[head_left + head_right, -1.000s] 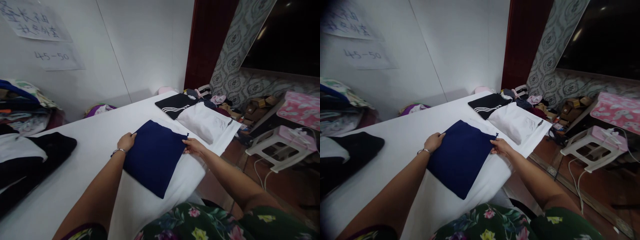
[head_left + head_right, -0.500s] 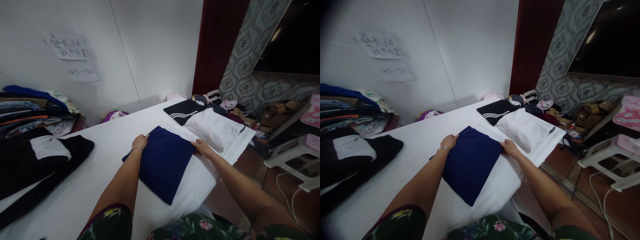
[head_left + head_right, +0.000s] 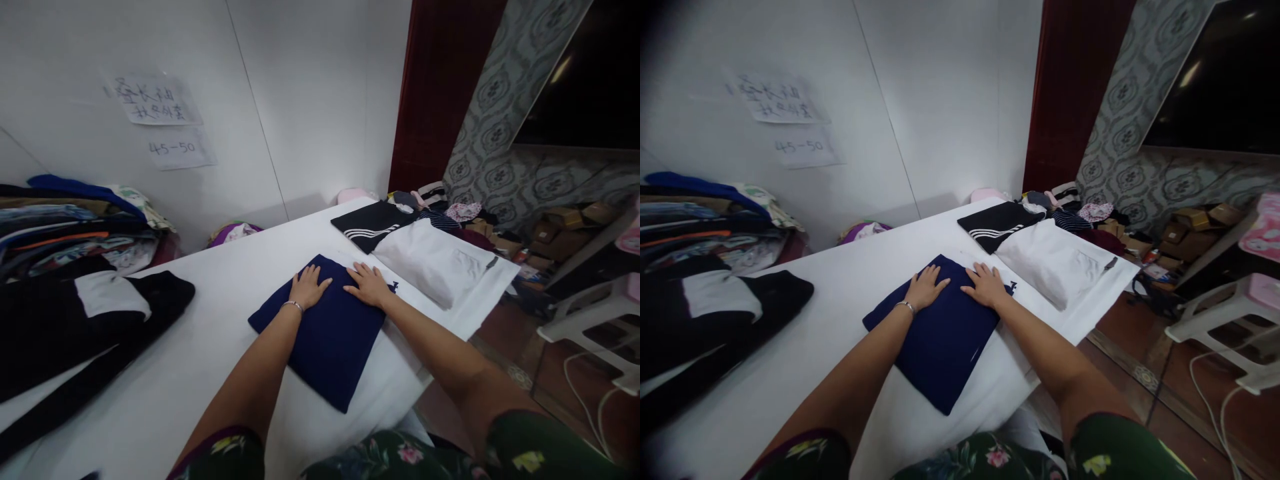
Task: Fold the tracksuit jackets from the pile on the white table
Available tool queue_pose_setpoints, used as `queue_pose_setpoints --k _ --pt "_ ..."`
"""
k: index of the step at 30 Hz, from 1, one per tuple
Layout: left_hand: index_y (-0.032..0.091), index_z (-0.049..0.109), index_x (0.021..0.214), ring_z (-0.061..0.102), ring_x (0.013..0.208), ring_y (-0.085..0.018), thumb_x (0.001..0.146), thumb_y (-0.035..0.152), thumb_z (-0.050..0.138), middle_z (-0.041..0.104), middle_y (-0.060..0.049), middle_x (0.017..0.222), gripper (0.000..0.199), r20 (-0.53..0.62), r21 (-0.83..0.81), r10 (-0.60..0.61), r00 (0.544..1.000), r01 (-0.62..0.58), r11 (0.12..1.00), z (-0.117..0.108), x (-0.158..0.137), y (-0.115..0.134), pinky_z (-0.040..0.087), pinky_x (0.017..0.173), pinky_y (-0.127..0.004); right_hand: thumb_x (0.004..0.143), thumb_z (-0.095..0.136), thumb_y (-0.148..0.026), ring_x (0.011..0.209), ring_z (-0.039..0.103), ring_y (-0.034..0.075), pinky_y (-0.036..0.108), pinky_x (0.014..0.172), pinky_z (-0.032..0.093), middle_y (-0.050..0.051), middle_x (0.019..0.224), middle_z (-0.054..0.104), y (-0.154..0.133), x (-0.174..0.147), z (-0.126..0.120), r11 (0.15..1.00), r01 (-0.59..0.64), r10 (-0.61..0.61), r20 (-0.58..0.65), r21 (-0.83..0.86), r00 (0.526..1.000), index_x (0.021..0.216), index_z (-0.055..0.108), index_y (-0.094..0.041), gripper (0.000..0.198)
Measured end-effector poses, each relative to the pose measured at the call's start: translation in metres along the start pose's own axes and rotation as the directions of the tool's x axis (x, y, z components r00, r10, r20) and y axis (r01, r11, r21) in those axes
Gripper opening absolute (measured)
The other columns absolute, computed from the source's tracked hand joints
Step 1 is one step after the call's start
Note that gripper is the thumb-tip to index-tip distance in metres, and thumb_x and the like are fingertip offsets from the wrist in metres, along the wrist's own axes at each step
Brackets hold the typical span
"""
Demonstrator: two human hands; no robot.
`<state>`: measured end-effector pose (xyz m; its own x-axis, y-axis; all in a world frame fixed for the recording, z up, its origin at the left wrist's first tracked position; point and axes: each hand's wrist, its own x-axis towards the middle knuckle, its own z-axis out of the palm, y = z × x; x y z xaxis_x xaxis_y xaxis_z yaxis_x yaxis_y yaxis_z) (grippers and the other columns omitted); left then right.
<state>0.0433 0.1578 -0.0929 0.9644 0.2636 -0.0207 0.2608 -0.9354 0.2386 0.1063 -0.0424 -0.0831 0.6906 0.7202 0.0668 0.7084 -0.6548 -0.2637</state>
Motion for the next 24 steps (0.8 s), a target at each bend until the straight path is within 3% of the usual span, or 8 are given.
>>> queue_pose_setpoints --k 2,4,9,14,19,24 --pt "0.019 0.032 0.149 0.018 0.148 -0.027 0.092 0.063 0.024 0.025 -0.013 0.159 0.073 0.039 0.007 -0.021 0.999 0.021 1.0 0.005 0.001 -0.002 0.014 0.117 -0.053 0.092 0.035 -0.067 0.144 0.023 0.035 0.054 0.114 0.016 0.012 0.158 0.028 0.009 0.008 0.01 0.994 -0.088 0.09 0.034 -0.063 0.995 0.151 0.031 -0.027 0.072" --pt "0.019 0.03 0.15 0.017 0.148 -0.026 0.092 0.064 0.022 0.024 -0.012 0.159 0.074 0.038 0.004 -0.017 0.999 0.017 1.0 0.007 0.002 -0.004 0.014 0.118 -0.052 0.091 0.033 -0.068 0.143 0.023 0.036 0.053 0.114 0.016 0.012 0.158 0.028 0.016 0.008 0.016 0.991 -0.094 0.095 0.005 -0.091 0.995 0.152 0.028 -0.028 0.073" --pt "0.017 0.029 0.15 0.017 0.148 -0.026 0.092 0.063 0.023 0.024 -0.011 0.159 0.074 0.022 0.007 -0.007 1.0 0.007 1.0 0.005 0.0 -0.004 0.013 0.118 -0.052 0.091 0.029 -0.07 0.143 0.023 0.038 0.056 0.112 0.017 0.014 0.158 0.026 0.008 0.008 0.004 0.991 -0.112 0.118 0.073 -0.08 0.99 0.152 0.029 -0.026 0.075" --pt "0.019 0.03 0.15 0.018 0.148 -0.026 0.093 0.062 0.022 0.025 -0.011 0.159 0.072 0.013 0.018 0.005 1.0 -0.005 1.0 0.006 -0.002 -0.002 0.013 0.118 -0.052 0.094 0.024 -0.067 0.147 0.014 0.032 0.055 0.115 0.009 0.013 0.16 0.02 -0.002 0.025 -0.005 0.997 -0.016 0.015 -0.016 -0.07 1.0 0.15 0.032 -0.022 0.073" --pt "0.017 0.03 0.15 0.018 0.148 -0.025 0.094 0.059 0.024 0.025 -0.011 0.159 0.07 0.019 -0.034 -0.013 1.0 0.014 0.999 0.003 -0.001 -0.002 0.011 0.118 -0.051 0.092 0.023 -0.069 0.139 0.031 0.035 0.054 0.109 0.025 0.013 0.155 0.032 0.007 0.029 0.011 0.997 -0.072 0.072 0.013 -0.034 0.997 0.15 0.03 -0.022 0.075" --pt "0.018 0.041 0.144 0.024 0.146 -0.024 0.095 0.055 0.028 0.032 -0.011 0.156 0.063 0.005 -0.054 -0.005 1.0 0.005 0.999 -0.006 -0.018 -0.004 0.018 0.118 -0.045 0.093 0.023 -0.068 0.139 0.03 0.034 0.053 0.109 0.026 0.013 0.156 0.031 0.01 0.027 0.015 0.997 -0.07 0.07 0.01 -0.022 0.997 0.15 0.029 -0.023 0.073"
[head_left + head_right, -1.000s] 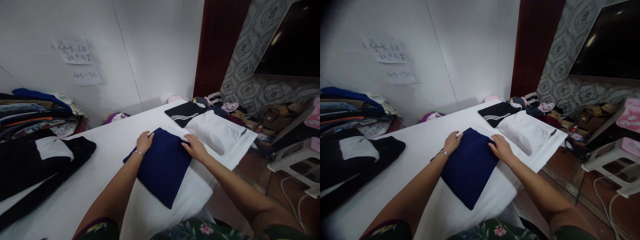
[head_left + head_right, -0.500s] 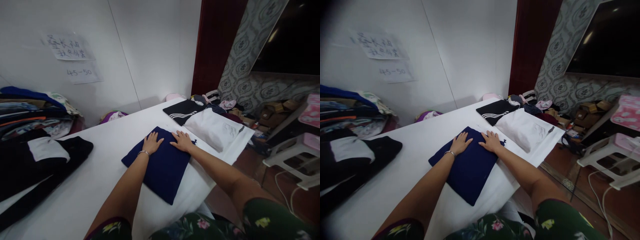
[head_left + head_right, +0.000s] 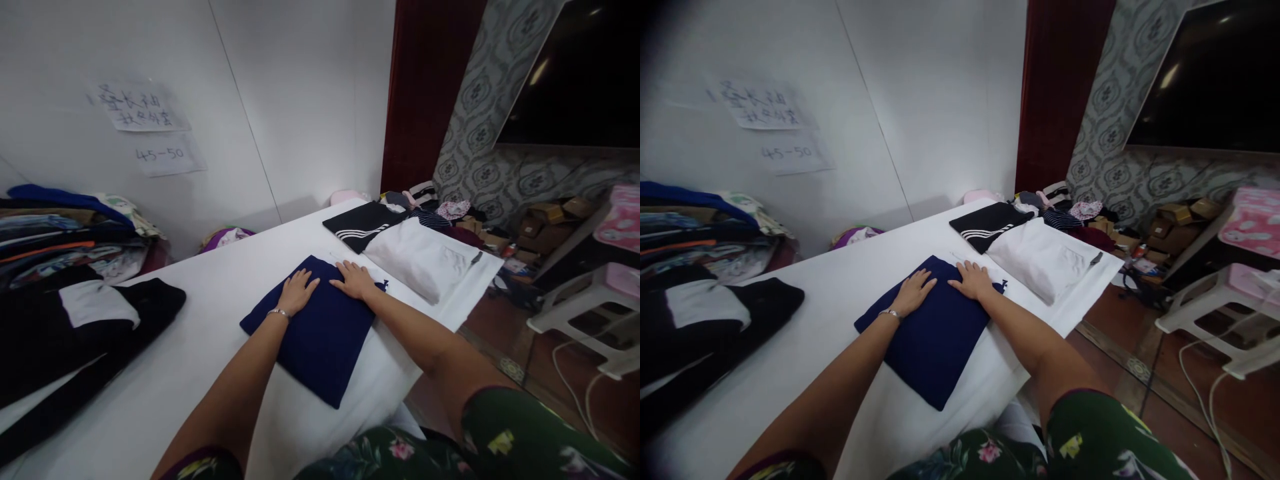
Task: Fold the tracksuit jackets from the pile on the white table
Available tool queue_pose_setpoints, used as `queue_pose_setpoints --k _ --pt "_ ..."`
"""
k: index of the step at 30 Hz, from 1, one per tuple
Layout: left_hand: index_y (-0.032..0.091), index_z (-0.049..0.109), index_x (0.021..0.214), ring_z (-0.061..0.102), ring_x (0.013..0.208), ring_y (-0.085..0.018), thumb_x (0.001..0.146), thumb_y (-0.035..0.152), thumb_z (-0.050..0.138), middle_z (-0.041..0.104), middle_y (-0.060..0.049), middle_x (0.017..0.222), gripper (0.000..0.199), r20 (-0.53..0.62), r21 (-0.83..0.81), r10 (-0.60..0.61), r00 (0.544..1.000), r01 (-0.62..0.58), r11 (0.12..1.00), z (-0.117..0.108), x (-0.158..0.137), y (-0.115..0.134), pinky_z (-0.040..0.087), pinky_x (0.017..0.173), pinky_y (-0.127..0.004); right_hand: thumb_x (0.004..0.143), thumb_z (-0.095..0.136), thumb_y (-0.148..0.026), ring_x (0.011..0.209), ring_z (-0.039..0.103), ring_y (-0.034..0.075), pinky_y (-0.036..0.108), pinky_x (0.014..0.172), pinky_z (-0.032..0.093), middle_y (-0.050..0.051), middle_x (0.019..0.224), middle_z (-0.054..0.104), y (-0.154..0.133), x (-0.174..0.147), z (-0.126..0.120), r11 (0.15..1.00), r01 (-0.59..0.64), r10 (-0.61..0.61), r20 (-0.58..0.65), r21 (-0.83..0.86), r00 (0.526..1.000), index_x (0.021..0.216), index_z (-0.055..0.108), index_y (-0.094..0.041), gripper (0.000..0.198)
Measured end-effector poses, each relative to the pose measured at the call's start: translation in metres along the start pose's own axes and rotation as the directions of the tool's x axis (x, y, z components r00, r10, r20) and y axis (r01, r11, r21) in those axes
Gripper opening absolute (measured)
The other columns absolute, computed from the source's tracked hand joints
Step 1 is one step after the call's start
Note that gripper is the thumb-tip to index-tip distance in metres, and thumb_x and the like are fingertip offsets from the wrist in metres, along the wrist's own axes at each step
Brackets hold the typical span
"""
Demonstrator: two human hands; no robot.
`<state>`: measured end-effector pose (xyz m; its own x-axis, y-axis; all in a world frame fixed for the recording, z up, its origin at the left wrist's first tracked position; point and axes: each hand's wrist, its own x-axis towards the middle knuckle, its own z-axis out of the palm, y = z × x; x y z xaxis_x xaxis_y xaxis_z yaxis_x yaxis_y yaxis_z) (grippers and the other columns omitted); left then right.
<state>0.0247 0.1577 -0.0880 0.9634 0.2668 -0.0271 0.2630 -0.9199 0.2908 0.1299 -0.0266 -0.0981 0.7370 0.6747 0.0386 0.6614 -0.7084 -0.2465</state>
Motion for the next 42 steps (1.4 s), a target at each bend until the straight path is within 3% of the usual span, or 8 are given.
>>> queue_pose_setpoints --k 6,14,24,28,32,37,40,42 --pt "0.019 0.055 0.133 0.034 0.141 -0.027 0.093 0.049 0.041 0.046 -0.013 0.147 0.052 -0.123 0.052 -0.06 0.991 0.066 0.996 -0.005 -0.072 -0.018 0.019 0.117 -0.049 0.09 0.03 -0.07 0.141 0.028 0.035 0.053 0.11 0.024 0.012 0.158 0.026 -0.002 0.004 -0.004 0.999 -0.028 0.026 0.061 0.033 0.998 0.151 0.027 -0.025 0.076" --pt "0.017 0.047 0.14 0.022 0.146 -0.029 0.089 0.05 0.046 0.031 -0.014 0.156 0.061 -0.28 -0.304 -0.35 0.894 0.263 0.916 0.014 -0.152 -0.042 0.022 0.119 -0.047 0.089 0.036 -0.07 0.138 0.035 0.034 0.053 0.108 0.028 0.014 0.152 0.039 0.041 0.008 -0.032 0.994 -0.107 0.104 0.166 0.007 0.981 0.145 0.042 -0.025 0.072" --pt "0.021 0.038 0.14 0.068 0.099 -0.021 0.083 0.043 0.062 0.062 -0.014 0.126 0.066 0.152 -0.893 -0.621 0.769 0.376 0.247 0.007 -0.174 -0.016 0.06 0.07 -0.031 0.095 0.043 -0.053 0.131 0.047 0.027 0.036 0.108 0.033 0.011 0.142 0.053 0.074 -0.017 -0.022 0.974 -0.124 0.119 0.038 0.189 0.992 0.133 0.057 -0.019 0.053" --pt "0.017 0.052 0.125 0.07 0.081 -0.022 0.076 0.045 0.069 0.068 -0.015 0.113 0.059 0.206 -0.85 -0.61 0.765 0.449 0.275 0.0 -0.161 -0.001 0.06 0.061 -0.034 0.088 0.059 -0.047 0.133 0.045 0.029 0.035 0.109 0.032 0.015 0.145 0.049 0.066 -0.01 -0.032 0.902 -0.262 0.243 0.1 0.343 0.965 0.135 0.055 -0.014 0.058" --pt "0.019 0.05 0.13 0.069 0.098 -0.024 0.074 0.03 0.072 0.066 -0.013 0.123 0.061 0.035 -0.876 -0.644 0.764 0.333 0.347 -0.004 -0.15 -0.002 0.06 0.075 -0.035 0.086 0.061 -0.042 0.124 0.055 0.027 0.032 0.1 0.041 0.015 0.138 0.056 0.059 -0.015 -0.036 0.863 -0.286 0.253 0.134 0.415 0.958 0.135 0.054 -0.012 0.058" --pt "0.018 0.04 0.14 0.07 0.094 -0.02 0.074 0.02 0.07 0.069 -0.011 0.115 0.072 -0.005 -0.94 -0.709 0.706 0.239 0.244 -0.019 -0.159 -0.039 0.058 0.083 -0.032 0.08 0.069 -0.04 0.107 0.064 0.025 0.033 0.091 0.047 0.014 0.127 0.063 0.043 -0.057 -0.019 0.758 -0.23 0.187 0.135 0.611 0.973 0.142 0.047 -0.016 0.07" --pt "0.013 0.041 0.14 0.071 0.091 -0.022 0.073 0.022 0.071 0.07 -0.014 0.111 0.074 0.106 -0.896 -0.717 0.689 0.379 0.232 -0.024 -0.173 -0.063 0.058 0.081 -0.034 0.081 0.068 -0.043 0.107 0.064 0.028 0.037 0.09 0.047 0.015 0.119 0.067 0.033 -0.083 -0.014 0.844 -0.214 0.151 0.165 0.491 0.975 0.148 0.038 -0.018 0.077" --pt "0.01 0.039 0.142 0.069 0.097 -0.025 0.072 0.029 0.072 0.066 -0.018 0.119 0.079 0.092 -0.804 -0.722 0.685 0.479 0.352 -0.027 -0.178 -0.072 0.056 0.084 -0.037 0.086 0.061 -0.044 0.11 0.062 0.032 0.042 0.091 0.046 0.017 0.118 0.066 0.026 -0.091 -0.019 0.949 -0.143 0.105 0.147 0.281 0.984 0.149 0.035 -0.017 0.074"
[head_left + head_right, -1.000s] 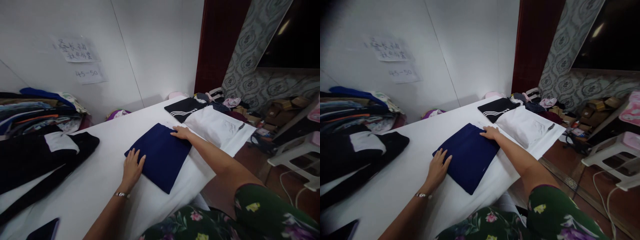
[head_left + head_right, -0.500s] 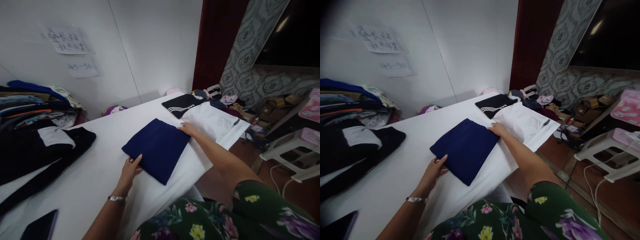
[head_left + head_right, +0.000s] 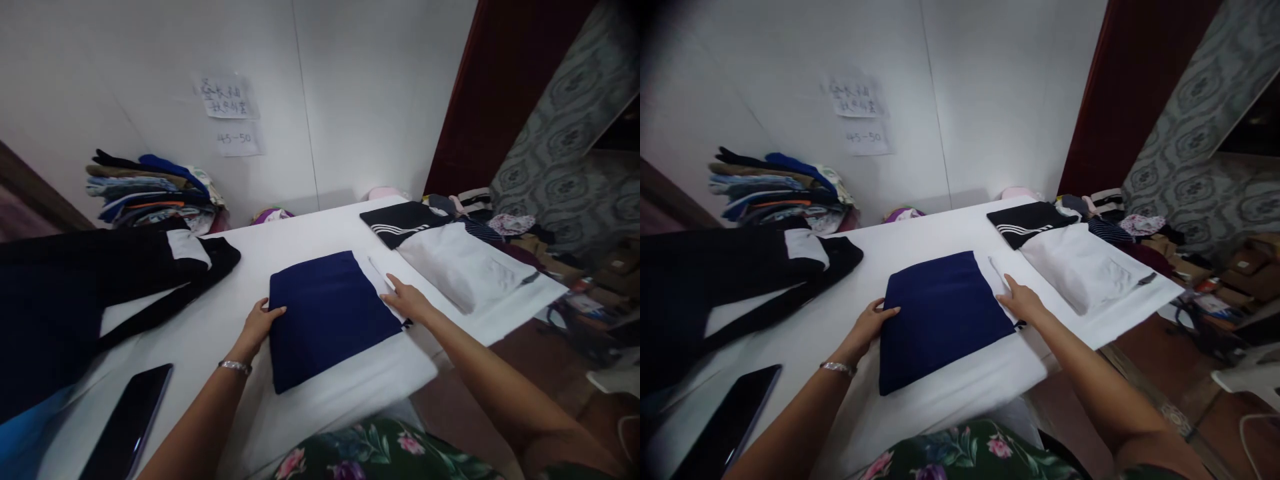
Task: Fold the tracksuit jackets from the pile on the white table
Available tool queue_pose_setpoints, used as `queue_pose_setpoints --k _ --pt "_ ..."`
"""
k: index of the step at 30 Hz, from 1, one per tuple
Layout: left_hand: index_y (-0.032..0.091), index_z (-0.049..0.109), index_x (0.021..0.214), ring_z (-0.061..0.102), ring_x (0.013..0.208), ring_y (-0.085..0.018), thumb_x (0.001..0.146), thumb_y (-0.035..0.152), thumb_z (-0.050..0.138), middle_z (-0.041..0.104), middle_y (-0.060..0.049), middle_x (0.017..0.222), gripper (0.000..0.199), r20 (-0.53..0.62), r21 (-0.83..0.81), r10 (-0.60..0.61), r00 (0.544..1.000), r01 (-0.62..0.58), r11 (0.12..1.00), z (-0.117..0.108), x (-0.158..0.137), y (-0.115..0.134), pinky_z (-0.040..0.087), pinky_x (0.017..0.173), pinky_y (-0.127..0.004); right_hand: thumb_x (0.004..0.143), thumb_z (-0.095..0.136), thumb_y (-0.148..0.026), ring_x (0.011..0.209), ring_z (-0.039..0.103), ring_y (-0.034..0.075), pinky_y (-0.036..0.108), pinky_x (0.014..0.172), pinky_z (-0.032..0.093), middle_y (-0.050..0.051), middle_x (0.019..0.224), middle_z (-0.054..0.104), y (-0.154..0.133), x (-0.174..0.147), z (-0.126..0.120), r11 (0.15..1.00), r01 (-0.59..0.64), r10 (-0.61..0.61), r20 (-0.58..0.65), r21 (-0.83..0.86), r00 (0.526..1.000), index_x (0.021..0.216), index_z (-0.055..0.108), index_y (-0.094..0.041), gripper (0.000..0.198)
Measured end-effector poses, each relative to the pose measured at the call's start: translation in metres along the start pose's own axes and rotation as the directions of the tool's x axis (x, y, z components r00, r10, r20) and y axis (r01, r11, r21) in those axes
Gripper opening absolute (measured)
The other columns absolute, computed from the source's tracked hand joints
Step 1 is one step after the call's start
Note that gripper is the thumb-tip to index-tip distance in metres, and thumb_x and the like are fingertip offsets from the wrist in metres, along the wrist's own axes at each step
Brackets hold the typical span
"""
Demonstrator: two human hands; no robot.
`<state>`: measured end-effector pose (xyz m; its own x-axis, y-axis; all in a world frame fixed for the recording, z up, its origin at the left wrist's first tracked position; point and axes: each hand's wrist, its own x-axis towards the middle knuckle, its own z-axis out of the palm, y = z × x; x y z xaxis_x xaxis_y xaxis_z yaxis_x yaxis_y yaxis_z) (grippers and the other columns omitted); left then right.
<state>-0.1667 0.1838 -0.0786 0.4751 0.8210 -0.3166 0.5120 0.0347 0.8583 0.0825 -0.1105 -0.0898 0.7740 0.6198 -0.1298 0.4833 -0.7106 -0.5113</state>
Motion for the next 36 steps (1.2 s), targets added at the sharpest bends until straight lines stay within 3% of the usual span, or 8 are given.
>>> queue_pose_setpoints --k 3,6,8,10,16,23,28,36 --pt "0.01 0.036 0.144 0.061 0.115 -0.029 0.078 0.037 0.066 0.052 -0.021 0.139 0.078 -0.057 0.314 0.222 0.973 -0.193 0.929 0.001 0.004 0.009 0.049 0.097 -0.042 0.089 0.056 -0.038 0.124 0.052 0.035 0.046 0.099 0.041 0.021 0.135 0.055 -0.026 0.002 -0.007 0.952 0.177 -0.202 -0.078 -0.25 0.976 0.148 0.036 -0.015 0.066" --pt "0.01 0.04 0.143 0.039 0.138 -0.03 0.085 0.042 0.055 0.039 -0.02 0.151 0.068 -0.026 0.549 0.474 0.88 -0.384 0.743 0.017 0.01 0.03 0.035 0.112 -0.043 0.09 0.053 -0.038 0.139 0.035 0.03 0.043 0.111 0.03 0.017 0.151 0.038 -0.07 0.021 -0.002 0.881 0.402 -0.431 -0.075 -0.249 0.899 0.147 0.038 -0.015 0.063" --pt "0.01 0.041 0.143 0.025 0.145 -0.031 0.089 0.047 0.048 0.031 -0.019 0.155 0.066 0.032 0.668 0.533 0.845 -0.415 0.617 0.033 0.014 0.041 0.025 0.116 -0.049 0.092 0.049 -0.044 0.145 0.024 0.029 0.045 0.115 0.025 0.014 0.157 0.028 -0.101 0.04 0.009 0.846 0.495 -0.508 -0.016 -0.196 0.861 0.148 0.036 -0.016 0.064" --pt "0.01 0.04 0.144 0.019 0.146 -0.033 0.091 0.052 0.041 0.025 -0.018 0.158 0.068 0.108 0.758 0.498 0.861 -0.395 0.519 0.047 0.019 0.045 0.019 0.116 -0.055 0.093 0.045 -0.049 0.147 0.015 0.029 0.05 0.115 0.02 0.013 0.16 0.021 -0.123 0.062 0.021 0.83 0.529 -0.527 0.06 -0.179 0.848 0.15 0.033 -0.017 0.066" --pt "0.014 0.039 0.146 0.023 0.145 -0.032 0.091 0.061 0.026 0.032 -0.015 0.155 0.073 0.221 0.837 0.412 0.884 -0.389 0.384 0.062 0.029 0.03 0.018 0.116 -0.056 0.095 0.034 -0.058 0.146 0.017 0.03 0.057 0.114 0.011 0.013 0.158 0.027 -0.118 0.107 0.042 0.888 0.349 -0.317 0.149 -0.301 0.937 0.146 0.039 -0.018 0.065" --pt "0.013 0.037 0.147 0.023 0.146 -0.031 0.091 0.062 0.023 0.032 -0.014 0.156 0.076 0.229 0.84 0.385 0.894 -0.381 0.385 0.06 0.028 0.031 0.016 0.117 -0.055 0.095 0.032 -0.06 0.146 0.018 0.029 0.055 0.115 0.012 0.012 0.158 0.028 -0.109 0.112 0.047 0.891 0.355 -0.331 0.132 -0.284 0.934 0.145 0.041 -0.019 0.065" --pt "0.014 0.037 0.147 0.023 0.146 -0.03 0.091 0.061 0.022 0.031 -0.013 0.156 0.075 0.228 0.836 0.385 0.895 -0.382 0.394 0.06 0.025 0.032 0.015 0.117 -0.054 0.097 0.034 -0.053 0.146 0.022 0.027 0.049 0.115 0.016 0.008 0.157 0.032 -0.088 0.124 0.035 0.956 0.242 -0.234 0.063 -0.164 0.97 0.143 0.044 -0.023 0.056" --pt "0.013 0.038 0.147 0.022 0.146 -0.031 0.091 0.061 0.023 0.031 -0.014 0.156 0.075 0.219 0.836 0.397 0.891 -0.381 0.395 0.061 0.026 0.03 0.016 0.117 -0.055 0.096 0.036 -0.05 0.134 0.044 0.026 0.036 0.105 0.035 0.012 0.147 0.046 -0.064 0.157 0.024 0.992 0.077 -0.075 0.025 -0.096 0.997 0.139 0.05 -0.016 0.057"
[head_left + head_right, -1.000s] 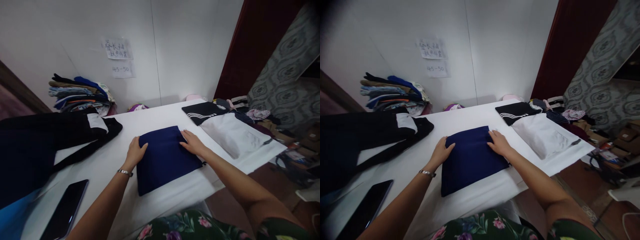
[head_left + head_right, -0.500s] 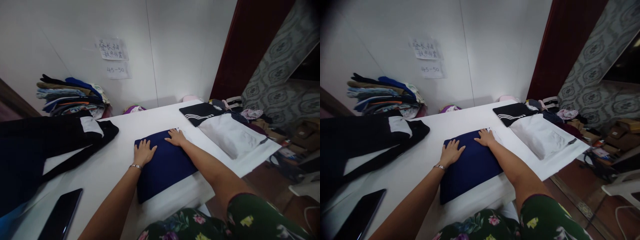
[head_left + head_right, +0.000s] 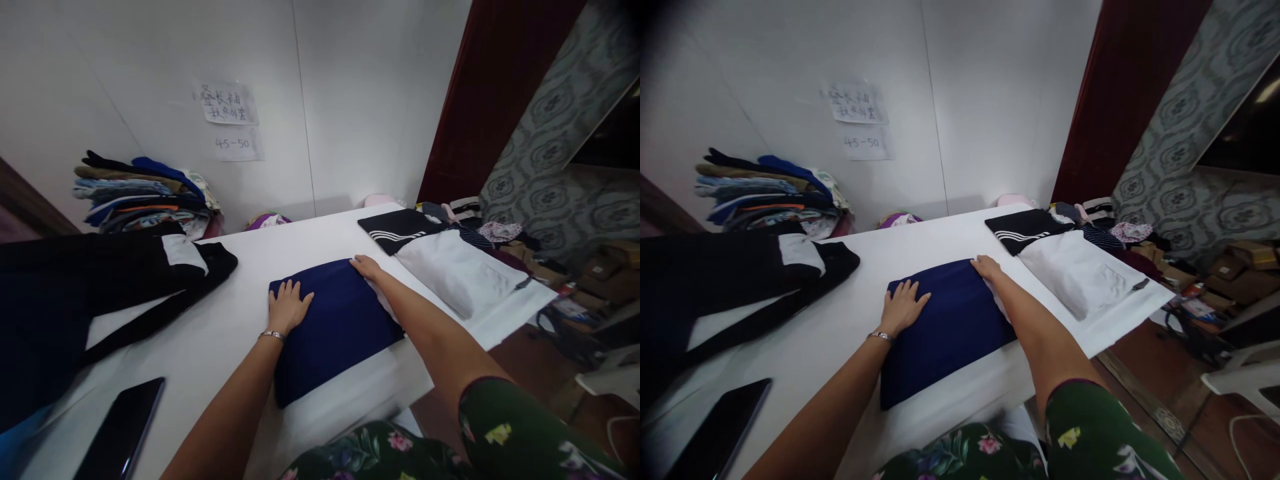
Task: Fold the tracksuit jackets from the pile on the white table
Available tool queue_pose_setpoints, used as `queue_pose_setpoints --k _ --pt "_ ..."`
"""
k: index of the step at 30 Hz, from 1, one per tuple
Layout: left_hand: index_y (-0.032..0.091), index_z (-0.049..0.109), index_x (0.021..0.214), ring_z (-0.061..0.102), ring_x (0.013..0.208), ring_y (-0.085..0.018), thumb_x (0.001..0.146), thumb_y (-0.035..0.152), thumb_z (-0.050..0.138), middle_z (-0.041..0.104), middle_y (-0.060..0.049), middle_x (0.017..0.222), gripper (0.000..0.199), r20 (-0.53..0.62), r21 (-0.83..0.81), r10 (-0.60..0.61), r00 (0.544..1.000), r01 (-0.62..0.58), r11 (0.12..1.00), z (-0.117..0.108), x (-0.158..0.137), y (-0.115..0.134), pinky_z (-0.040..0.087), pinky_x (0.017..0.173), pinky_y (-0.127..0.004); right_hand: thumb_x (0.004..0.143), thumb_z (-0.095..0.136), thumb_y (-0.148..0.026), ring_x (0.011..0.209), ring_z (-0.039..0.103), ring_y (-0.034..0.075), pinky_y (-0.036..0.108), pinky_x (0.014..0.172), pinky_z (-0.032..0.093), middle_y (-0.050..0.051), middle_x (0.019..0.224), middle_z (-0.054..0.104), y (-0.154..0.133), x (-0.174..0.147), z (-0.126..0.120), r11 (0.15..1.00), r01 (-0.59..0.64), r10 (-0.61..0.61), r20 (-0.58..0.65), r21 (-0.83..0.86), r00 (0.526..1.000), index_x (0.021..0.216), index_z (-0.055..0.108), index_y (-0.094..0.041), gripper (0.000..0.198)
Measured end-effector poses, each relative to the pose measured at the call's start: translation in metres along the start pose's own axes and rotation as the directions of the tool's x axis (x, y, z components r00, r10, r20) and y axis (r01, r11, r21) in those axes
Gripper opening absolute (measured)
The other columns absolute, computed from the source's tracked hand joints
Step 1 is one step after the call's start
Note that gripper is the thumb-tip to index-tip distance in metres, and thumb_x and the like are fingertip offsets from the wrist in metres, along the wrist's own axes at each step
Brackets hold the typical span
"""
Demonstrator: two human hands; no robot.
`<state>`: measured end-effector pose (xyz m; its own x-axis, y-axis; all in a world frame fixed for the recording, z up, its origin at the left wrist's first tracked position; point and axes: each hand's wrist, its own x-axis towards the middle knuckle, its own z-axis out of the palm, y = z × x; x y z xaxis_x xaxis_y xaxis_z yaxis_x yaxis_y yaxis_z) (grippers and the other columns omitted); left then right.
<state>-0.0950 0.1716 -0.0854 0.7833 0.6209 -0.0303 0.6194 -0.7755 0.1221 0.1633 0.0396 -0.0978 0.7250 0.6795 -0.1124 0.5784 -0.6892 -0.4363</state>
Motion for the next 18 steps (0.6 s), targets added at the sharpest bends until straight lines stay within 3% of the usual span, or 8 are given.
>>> queue_pose_setpoints --k 7,12,18 --pt "0.014 0.039 0.146 0.023 0.146 -0.031 0.091 0.061 0.024 0.031 -0.013 0.156 0.074 -0.017 -0.01 0.0 1.0 0.0 1.0 0.001 -0.001 -0.001 0.016 0.116 -0.055 0.087 0.056 -0.039 0.121 0.055 0.023 0.028 0.096 0.04 0.009 0.13 0.063 0.0 0.011 0.001 0.997 -0.015 0.019 -0.053 0.07 0.998 0.12 0.065 -0.018 0.04" --pt "0.016 0.039 0.146 0.024 0.145 -0.029 0.091 0.06 0.026 0.032 -0.012 0.156 0.072 -0.036 -0.02 0.013 0.999 -0.013 1.0 0.002 -0.002 -0.002 0.016 0.116 -0.054 0.087 0.055 -0.038 0.114 0.059 0.024 0.03 0.092 0.042 0.009 0.124 0.065 0.005 0.008 0.007 0.988 -0.055 0.075 -0.138 0.146 0.988 0.12 0.064 -0.018 0.04" --pt "0.016 0.041 0.146 0.025 0.145 -0.03 0.091 0.059 0.027 0.033 -0.013 0.156 0.071 -0.04 -0.027 0.01 0.999 -0.011 1.0 0.0 -0.002 -0.001 0.017 0.116 -0.055 0.082 0.063 -0.039 0.111 0.061 0.024 0.032 0.095 0.043 0.008 0.119 0.068 0.01 0.007 0.005 0.956 -0.046 0.089 -0.135 0.291 0.987 0.114 0.069 -0.018 0.039"
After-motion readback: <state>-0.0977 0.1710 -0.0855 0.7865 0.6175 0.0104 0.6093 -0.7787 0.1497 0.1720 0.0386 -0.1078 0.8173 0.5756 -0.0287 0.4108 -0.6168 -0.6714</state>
